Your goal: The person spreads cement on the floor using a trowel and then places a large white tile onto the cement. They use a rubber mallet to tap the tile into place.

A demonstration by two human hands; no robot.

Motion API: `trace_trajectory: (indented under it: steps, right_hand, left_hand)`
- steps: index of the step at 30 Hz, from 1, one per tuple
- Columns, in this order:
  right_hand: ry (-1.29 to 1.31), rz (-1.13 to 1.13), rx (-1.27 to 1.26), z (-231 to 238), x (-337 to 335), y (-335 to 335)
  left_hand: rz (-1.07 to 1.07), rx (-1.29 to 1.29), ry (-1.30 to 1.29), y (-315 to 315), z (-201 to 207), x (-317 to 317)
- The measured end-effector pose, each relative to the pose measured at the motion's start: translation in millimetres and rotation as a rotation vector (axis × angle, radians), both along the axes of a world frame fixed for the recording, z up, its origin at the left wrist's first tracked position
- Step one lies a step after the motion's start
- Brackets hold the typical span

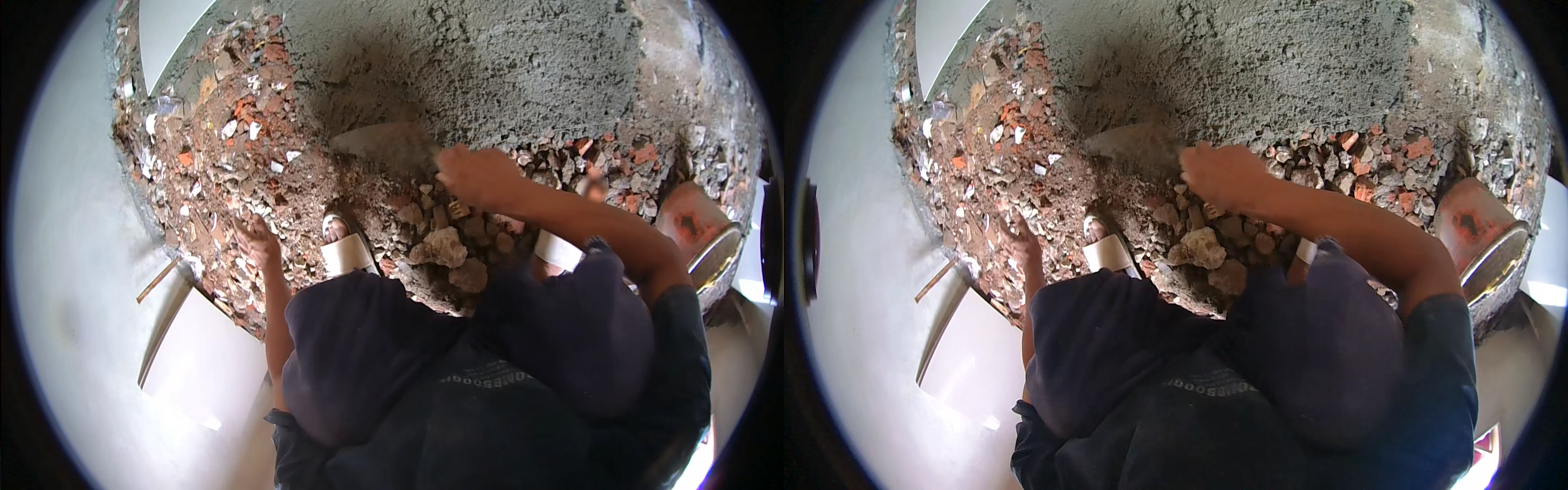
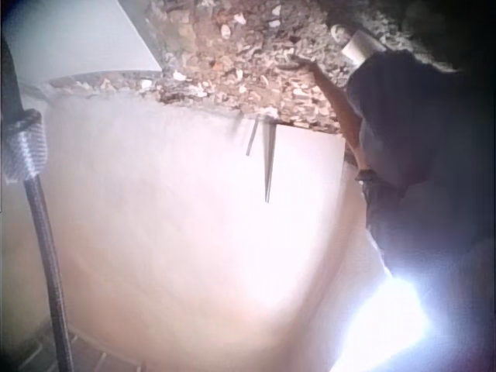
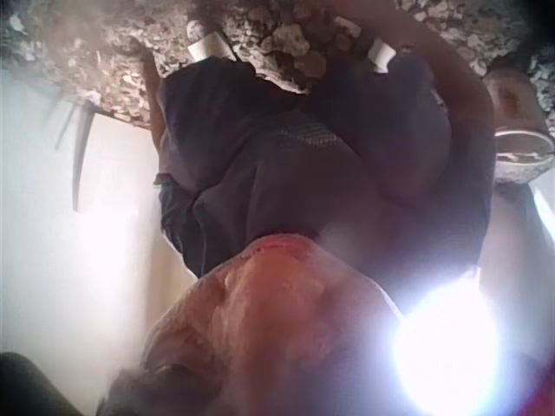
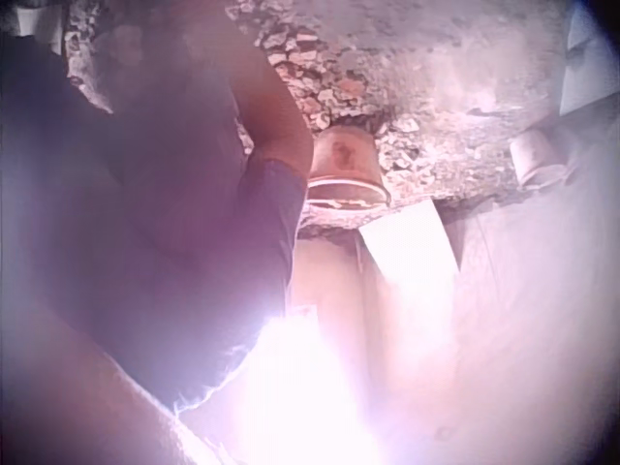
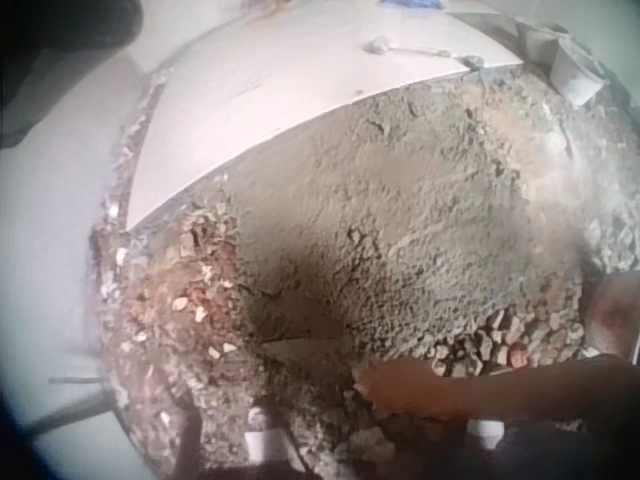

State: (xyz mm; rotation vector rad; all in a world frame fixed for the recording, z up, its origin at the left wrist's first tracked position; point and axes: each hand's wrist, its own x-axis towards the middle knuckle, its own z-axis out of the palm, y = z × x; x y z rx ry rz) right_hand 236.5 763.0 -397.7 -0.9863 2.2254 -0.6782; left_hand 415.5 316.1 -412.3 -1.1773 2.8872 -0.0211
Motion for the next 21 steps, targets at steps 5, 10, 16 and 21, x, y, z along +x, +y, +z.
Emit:
trace_trajectory:
  steps: [5,10,16,21]
  right_hand:
    - [-0.036,0.069,0.155,-6,7,-10]
    - [-0.050,-0.074,0.196,22,-33,5]
    - [0.066,0.144,0.119,10,-52,-45]
    - [0.155,0.010,0.240,-8,-120,-69]
  left_hand:
    - [-0.072,0.046,-0.009,31,19,-6]
    - [-0.016,0.090,0.002,27,26,8]
    - [0.114,0.081,-0.096,21,17,22]
    - [0.111,0.107,-0.084,14,11,26]
